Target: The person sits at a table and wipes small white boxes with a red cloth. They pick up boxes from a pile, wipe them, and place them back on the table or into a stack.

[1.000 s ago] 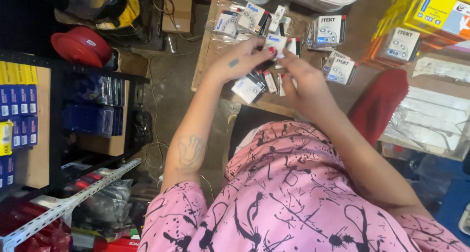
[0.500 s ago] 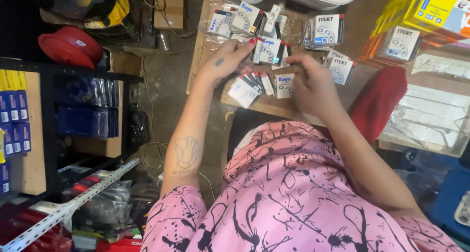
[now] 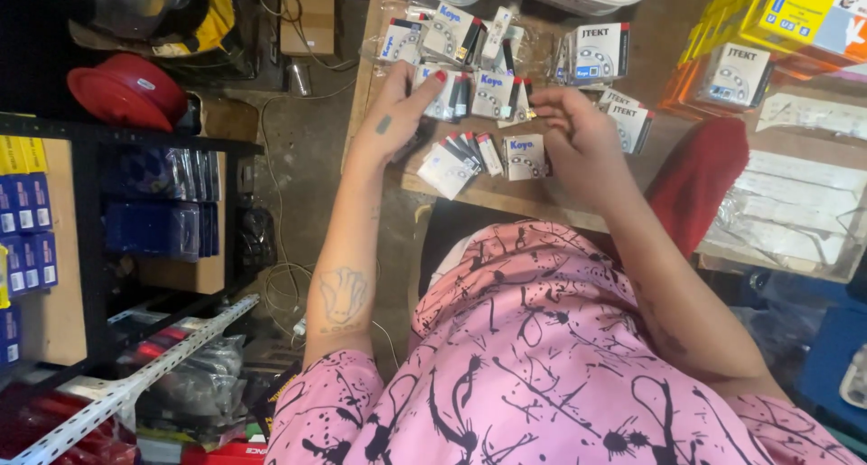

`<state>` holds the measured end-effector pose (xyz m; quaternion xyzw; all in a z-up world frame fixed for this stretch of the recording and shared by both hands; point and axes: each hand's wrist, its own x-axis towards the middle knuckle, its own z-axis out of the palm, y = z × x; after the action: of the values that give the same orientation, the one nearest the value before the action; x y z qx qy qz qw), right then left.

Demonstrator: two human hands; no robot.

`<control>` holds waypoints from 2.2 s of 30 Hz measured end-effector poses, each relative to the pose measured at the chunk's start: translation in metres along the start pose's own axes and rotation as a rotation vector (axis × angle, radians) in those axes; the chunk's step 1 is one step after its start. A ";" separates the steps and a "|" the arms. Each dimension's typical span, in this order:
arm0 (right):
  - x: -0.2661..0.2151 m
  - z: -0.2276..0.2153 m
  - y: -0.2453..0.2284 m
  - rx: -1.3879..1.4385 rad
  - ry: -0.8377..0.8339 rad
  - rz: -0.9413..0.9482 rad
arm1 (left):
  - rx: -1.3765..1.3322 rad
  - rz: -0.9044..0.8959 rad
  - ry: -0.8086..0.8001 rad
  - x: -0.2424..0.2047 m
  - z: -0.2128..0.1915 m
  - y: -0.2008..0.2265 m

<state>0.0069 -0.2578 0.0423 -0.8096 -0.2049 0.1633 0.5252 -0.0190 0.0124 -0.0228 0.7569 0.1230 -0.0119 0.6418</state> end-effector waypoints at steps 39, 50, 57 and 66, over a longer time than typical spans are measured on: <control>-0.012 -0.011 0.011 0.064 -0.046 -0.017 | 0.022 0.326 0.298 -0.090 0.020 -0.002; 0.011 -0.009 0.004 0.113 -0.087 -0.148 | -0.108 0.402 0.245 -0.089 0.029 0.009; 0.004 -0.030 -0.026 -0.349 -0.151 -0.116 | 0.315 0.311 0.148 -0.094 0.025 0.028; 0.018 0.020 -0.031 -0.748 -0.349 0.114 | 0.363 0.262 0.085 -0.082 0.020 0.008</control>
<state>0.0077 -0.2222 0.0618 -0.9149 -0.2907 0.2412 0.1424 -0.0938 -0.0222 -0.0045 0.8692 0.0462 0.0817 0.4855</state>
